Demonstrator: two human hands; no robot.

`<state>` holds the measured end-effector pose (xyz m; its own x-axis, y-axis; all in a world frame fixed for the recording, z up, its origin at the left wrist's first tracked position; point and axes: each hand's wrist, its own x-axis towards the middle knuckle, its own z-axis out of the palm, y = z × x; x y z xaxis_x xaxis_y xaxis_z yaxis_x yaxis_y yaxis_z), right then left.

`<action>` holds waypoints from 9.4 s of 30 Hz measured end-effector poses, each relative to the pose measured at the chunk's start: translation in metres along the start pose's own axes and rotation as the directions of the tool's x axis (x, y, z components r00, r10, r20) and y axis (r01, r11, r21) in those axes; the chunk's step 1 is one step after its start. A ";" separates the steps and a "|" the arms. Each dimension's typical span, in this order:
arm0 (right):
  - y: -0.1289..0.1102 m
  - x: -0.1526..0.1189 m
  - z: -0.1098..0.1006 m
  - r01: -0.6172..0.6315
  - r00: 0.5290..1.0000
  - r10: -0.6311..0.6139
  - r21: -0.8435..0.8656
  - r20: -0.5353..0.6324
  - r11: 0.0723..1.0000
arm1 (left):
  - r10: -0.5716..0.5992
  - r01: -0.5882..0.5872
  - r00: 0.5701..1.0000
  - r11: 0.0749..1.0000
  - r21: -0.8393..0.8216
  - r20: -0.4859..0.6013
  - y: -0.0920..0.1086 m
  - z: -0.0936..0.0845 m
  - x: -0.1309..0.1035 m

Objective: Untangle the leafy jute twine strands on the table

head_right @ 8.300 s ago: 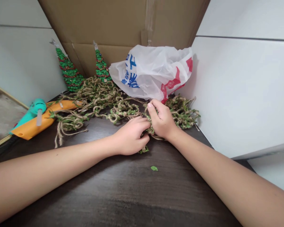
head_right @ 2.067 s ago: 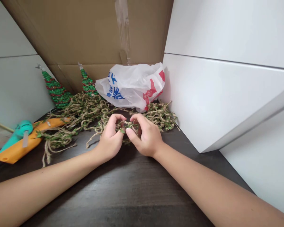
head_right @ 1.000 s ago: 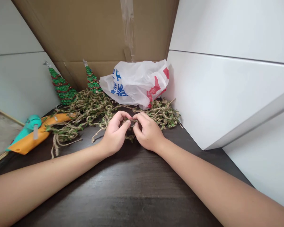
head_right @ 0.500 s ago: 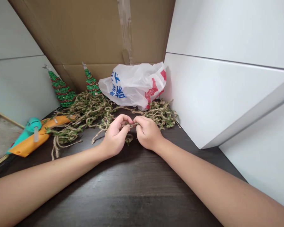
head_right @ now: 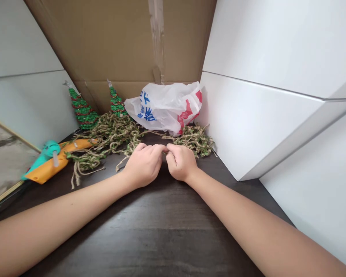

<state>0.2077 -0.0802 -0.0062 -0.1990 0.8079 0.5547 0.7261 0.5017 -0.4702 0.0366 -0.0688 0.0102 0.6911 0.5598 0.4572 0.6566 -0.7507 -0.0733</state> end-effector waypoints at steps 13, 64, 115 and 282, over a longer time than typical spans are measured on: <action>0.000 -0.006 0.008 0.291 0.957 -0.291 -0.041 0.002 0.956 | -0.245 0.024 0.905 0.847 -0.532 -0.349 0.031 0.005 -0.003; -0.009 -0.006 0.008 0.022 0.998 -0.022 -0.006 -0.065 1.000 | -0.308 0.303 0.950 0.948 -0.094 -0.041 0.013 0.009 -0.003; -0.014 -0.005 0.008 -0.011 0.999 0.011 0.017 -0.043 1.000 | -0.306 0.305 0.952 0.945 -0.114 0.012 0.011 0.008 -0.002; -0.014 -0.006 0.007 0.040 0.995 -0.056 0.189 0.080 0.981 | -0.310 0.206 0.945 0.814 -0.543 -0.105 0.010 0.006 -0.003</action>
<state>0.1942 -0.0893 -0.0080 -0.2913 0.8007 0.5235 0.5798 0.5831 -0.5691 0.0426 -0.0757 0.0024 0.4183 0.7248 0.5475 0.5127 -0.6859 0.5163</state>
